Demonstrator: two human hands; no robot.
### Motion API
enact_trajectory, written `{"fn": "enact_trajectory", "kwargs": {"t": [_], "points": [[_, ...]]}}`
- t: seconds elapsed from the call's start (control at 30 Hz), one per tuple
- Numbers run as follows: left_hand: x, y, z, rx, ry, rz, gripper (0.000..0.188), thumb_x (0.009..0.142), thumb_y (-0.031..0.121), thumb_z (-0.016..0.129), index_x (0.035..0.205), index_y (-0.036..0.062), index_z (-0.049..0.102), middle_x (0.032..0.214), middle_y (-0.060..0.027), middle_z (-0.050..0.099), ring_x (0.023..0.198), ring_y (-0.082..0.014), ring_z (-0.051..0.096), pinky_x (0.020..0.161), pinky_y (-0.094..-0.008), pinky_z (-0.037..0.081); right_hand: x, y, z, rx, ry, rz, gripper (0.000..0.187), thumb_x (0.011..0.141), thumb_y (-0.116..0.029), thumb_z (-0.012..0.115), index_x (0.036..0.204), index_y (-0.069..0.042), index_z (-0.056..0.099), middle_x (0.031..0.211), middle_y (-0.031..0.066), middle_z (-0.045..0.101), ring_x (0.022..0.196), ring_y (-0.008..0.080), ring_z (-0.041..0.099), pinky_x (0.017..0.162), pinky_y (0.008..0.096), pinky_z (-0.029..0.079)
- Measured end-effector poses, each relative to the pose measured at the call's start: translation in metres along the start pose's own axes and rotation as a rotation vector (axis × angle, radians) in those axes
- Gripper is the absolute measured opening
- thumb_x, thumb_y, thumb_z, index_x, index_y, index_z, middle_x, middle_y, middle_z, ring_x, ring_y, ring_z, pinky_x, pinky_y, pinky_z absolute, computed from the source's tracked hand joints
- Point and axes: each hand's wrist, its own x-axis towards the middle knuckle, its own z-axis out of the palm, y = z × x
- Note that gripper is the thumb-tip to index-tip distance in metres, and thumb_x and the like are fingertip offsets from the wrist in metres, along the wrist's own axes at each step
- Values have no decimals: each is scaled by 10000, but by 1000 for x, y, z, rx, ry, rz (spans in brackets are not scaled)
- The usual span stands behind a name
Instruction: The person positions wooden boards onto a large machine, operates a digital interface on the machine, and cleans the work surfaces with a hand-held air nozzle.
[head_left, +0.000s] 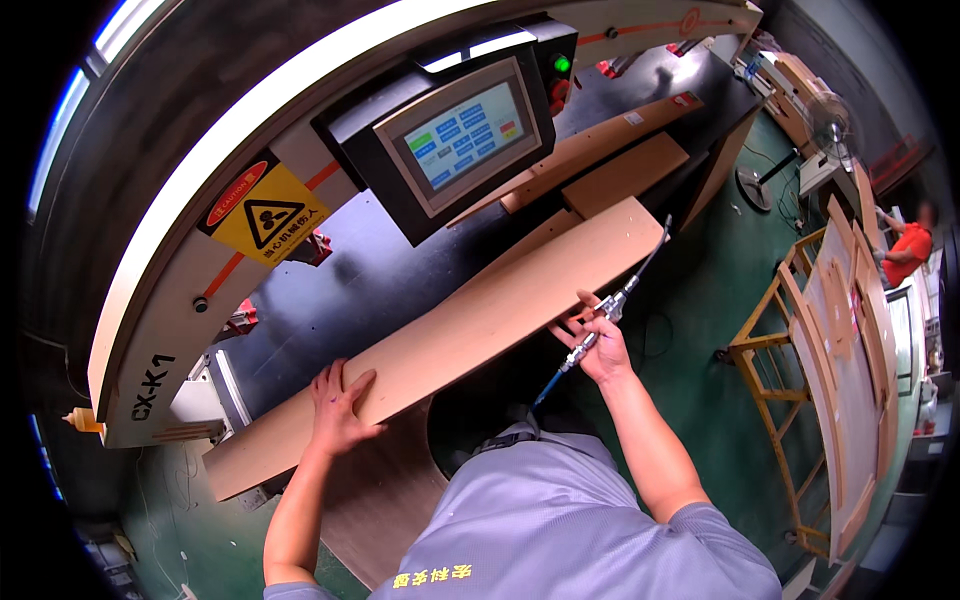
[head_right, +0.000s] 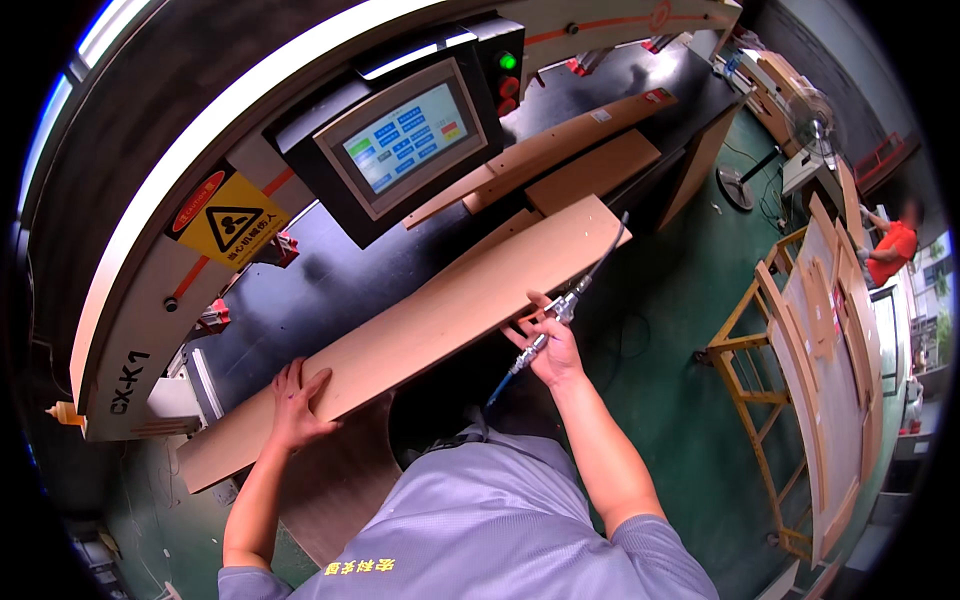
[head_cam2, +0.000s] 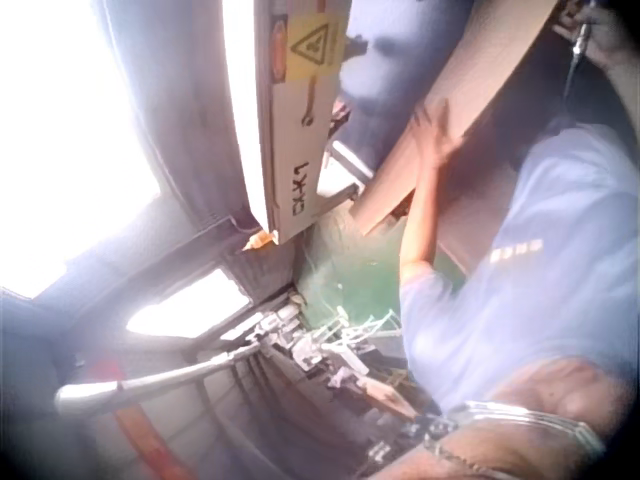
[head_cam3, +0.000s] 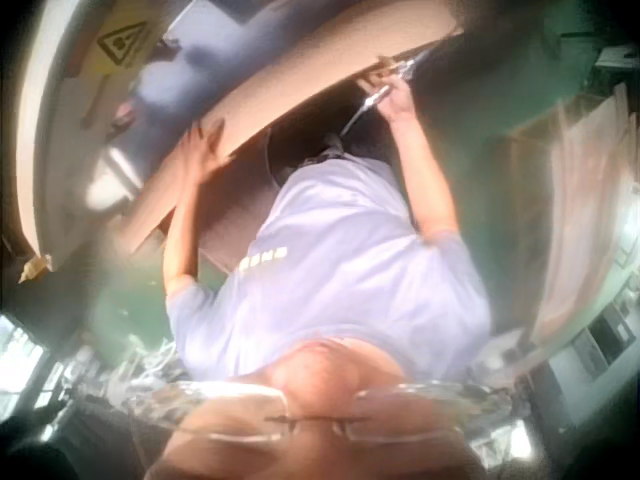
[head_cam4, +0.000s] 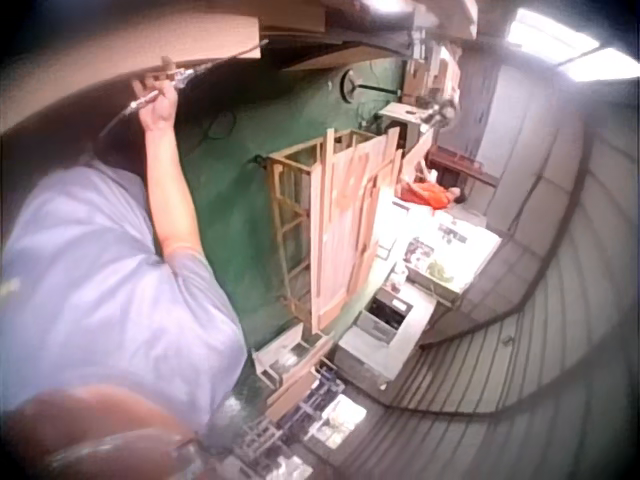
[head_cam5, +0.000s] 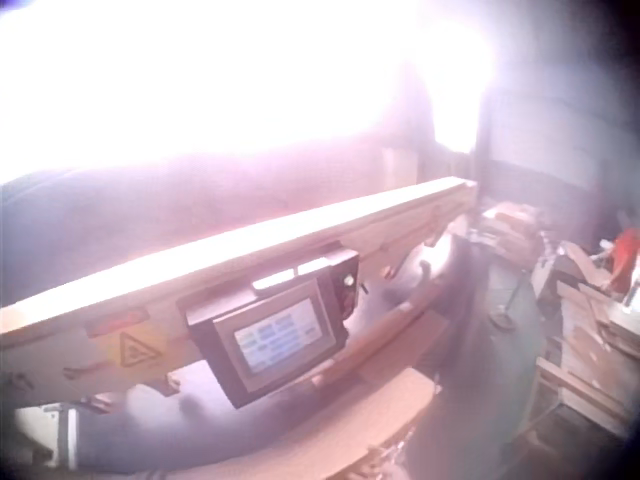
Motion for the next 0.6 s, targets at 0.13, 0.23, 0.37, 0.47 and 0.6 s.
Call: {"fn": "enact_trajectory", "kwargs": {"t": [0.13, 0.23, 0.37, 0.47, 0.6], "points": [[30, -12, 24, -79, 3, -58, 996, 507, 405, 932, 1441, 240, 627, 1585, -231, 363, 1451, -449, 326, 1217, -572, 229, 35, -6, 8, -72, -49, -12, 630, 797, 32, 511, 1419, -58, 549, 1418, 91, 584, 1385, 395, 518, 1229, 634, 337], [44, -9, 30, -70, -16, -110, 1034, 528, 397, 932, 1485, 202, 590, 1642, -228, 335, 1497, -450, 304, 1243, -546, 242, 28, -10, 15, -71, -78, 43, 611, 811, 57, 515, 1417, -7, 549, 1462, 132, 544, 1343, 397, 571, 1154, 606, 452], [61, -30, 46, -158, 86, -165, 975, 535, 340, 932, 1451, 213, 621, 1568, -242, 421, 1457, -454, 351, 1225, -503, 289, 8, -9, -14, -180, 0, 102, 583, 835, 72, 497, 1410, 9, 570, 1453, 144, 565, 1366, 393, 566, 1111, 581, 508], [87, -26, 31, -196, 76, -173, 949, 559, 320, 927, 1447, 182, 623, 1540, -228, 464, 1436, -431, 404, 1207, -478, 335, -14, -12, -55, -177, 111, 123, 582, 829, 67, 497, 1399, -6, 589, 1406, 145, 615, 1274, 367, 638, 1051, 539, 559], [121, -47, 11, -325, 62, -124, 898, 586, 220, 906, 1434, 129, 626, 1413, -126, 572, 1355, -335, 516, 1155, -415, 404, -42, -21, -87, -132, 280, 60, 549, 816, 19, 534, 1356, -31, 619, 1235, 134, 721, 1088, 305, 718, 927, 452, 606]]}}
